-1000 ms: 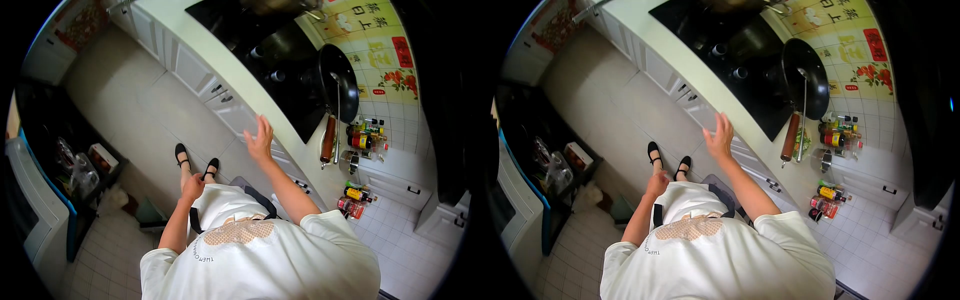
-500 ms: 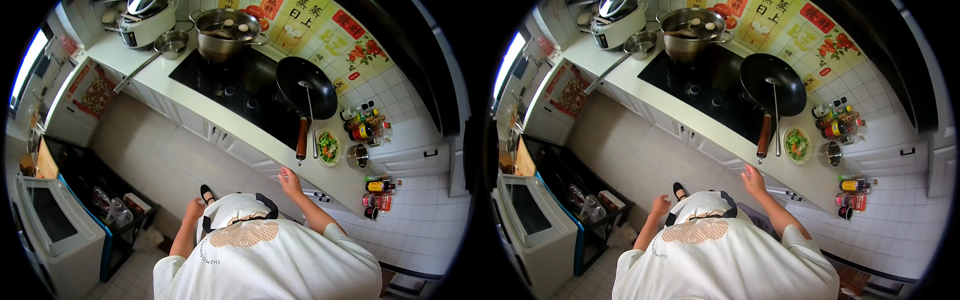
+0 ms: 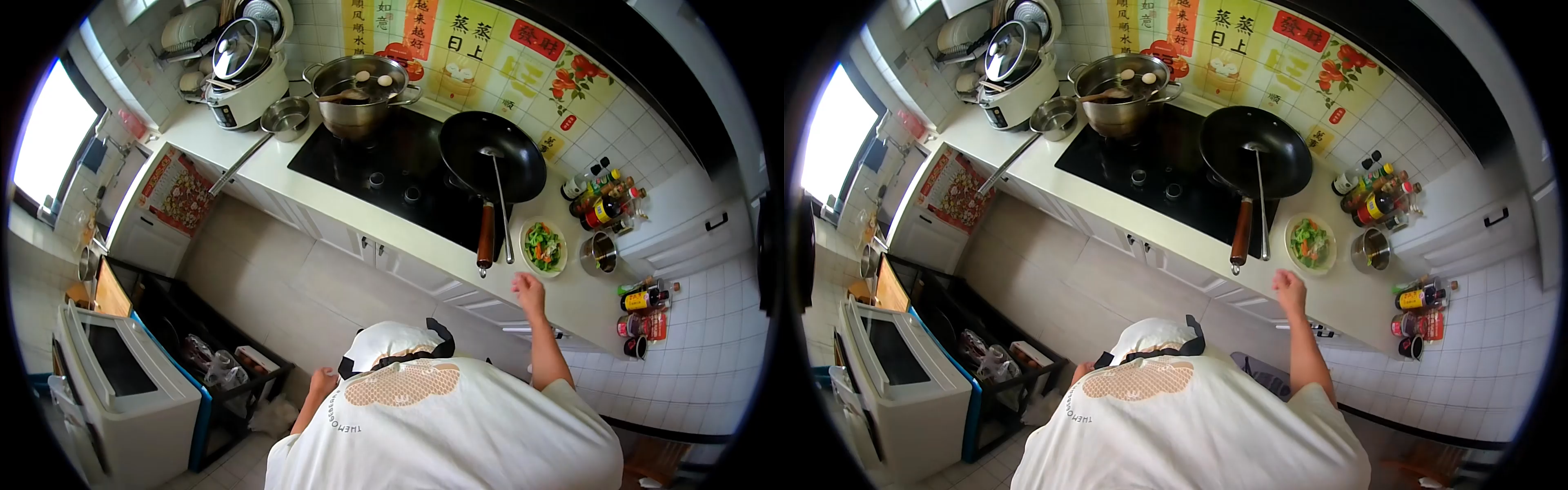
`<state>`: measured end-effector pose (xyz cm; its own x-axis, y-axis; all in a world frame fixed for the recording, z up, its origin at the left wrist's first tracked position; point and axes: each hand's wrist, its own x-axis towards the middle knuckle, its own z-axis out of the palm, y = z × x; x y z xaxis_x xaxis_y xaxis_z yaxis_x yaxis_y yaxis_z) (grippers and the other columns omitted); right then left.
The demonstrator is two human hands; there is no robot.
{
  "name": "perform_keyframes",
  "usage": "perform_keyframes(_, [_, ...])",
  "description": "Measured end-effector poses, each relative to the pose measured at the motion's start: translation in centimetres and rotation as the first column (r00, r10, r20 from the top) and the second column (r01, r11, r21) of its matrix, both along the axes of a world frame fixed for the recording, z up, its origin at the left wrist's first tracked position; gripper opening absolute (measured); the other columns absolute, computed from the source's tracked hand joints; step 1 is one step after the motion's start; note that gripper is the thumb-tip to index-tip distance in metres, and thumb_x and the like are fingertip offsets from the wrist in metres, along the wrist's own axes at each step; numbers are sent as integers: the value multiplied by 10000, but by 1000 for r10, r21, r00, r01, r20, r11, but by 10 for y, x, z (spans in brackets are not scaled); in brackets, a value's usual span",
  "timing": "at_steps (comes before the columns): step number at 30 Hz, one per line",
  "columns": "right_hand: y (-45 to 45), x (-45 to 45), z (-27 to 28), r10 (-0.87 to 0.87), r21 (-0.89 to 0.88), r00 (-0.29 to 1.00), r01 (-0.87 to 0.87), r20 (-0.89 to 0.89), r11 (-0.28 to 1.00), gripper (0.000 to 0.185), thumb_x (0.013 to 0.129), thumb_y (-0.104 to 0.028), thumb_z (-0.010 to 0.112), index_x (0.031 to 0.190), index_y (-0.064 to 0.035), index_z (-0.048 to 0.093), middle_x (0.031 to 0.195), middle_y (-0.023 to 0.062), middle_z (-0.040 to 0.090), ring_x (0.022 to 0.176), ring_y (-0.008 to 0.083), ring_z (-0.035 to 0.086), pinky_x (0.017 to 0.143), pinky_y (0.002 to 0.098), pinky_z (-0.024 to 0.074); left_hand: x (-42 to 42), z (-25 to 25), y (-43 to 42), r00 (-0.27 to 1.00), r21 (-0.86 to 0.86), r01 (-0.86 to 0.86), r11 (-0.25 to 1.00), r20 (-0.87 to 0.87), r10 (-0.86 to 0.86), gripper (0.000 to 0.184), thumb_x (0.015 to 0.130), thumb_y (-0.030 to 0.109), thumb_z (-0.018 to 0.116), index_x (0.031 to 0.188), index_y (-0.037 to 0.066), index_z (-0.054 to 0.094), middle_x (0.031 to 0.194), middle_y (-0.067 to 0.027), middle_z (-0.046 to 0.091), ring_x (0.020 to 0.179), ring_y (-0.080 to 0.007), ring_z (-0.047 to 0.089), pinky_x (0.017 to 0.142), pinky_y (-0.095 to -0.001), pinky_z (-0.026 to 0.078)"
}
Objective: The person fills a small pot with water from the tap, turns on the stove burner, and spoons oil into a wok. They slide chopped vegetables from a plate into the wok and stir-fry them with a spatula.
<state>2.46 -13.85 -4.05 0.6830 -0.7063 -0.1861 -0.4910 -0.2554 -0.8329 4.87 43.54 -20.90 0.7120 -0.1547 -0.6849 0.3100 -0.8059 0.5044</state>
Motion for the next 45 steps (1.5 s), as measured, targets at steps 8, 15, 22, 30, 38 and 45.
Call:
perform_keyframes(8, [-6,67,76,-83,66,981,73,172,995,357,880,-331,490,1081,-38,533,823,60,617,658,98,570,539,229,434,-3,-32,29,984,91,61,994,161,-75,452,657,276,664,992,-22,602,929,-219,615,886,-303,607,770,-342,471])
perform_keyframes(15, [9,104,101,261,-124,958,-275,-116,953,537,818,-331,564,1227,-18,412,810,103,632,713,204,607,676,286,456,0,-11,22,996,122,-53,991,78,44,441,684,289,660,1007,-6,603,920,-211,620,884,-285,615,767,-325,473])
perform_keyframes(22, [-7,114,105,95,-160,966,-137,-242,978,466,786,-118,465,1244,-58,403,1059,203,568,828,316,602,755,348,471,-30,-72,48,985,-43,-89,995,145,95,359,724,215,629,1009,-2,603,878,-172,640,848,-191,624,744,-290,474])
perform_keyframes(30, [-47,107,104,14,-46,998,-11,55,999,427,763,-91,470,1189,-57,484,640,81,564,456,139,497,434,285,407,-44,-21,43,999,-112,33,993,-2,-33,233,758,119,605,913,-55,581,729,-42,583,684,-76,507,612,-248,435])
perform_keyframes(38, [-61,111,100,-8,41,1000,7,30,999,469,767,-94,504,1232,-50,458,651,48,543,466,114,480,405,262,392,-53,-63,49,947,-254,-320,913,-102,304,311,799,163,568,1010,-65,576,896,-100,626,824,-162,579,745,-276,454])
perform_keyframes(45, [-32,107,114,68,314,997,-78,41,946,469,825,-73,457,1289,-61,388,607,-5,461,447,70,397,379,230,342,-53,-90,56,837,-310,-544,779,-267,478,359,827,180,529,1103,-51,536,1004,-168,601,935,-217,569,819,-325,444])
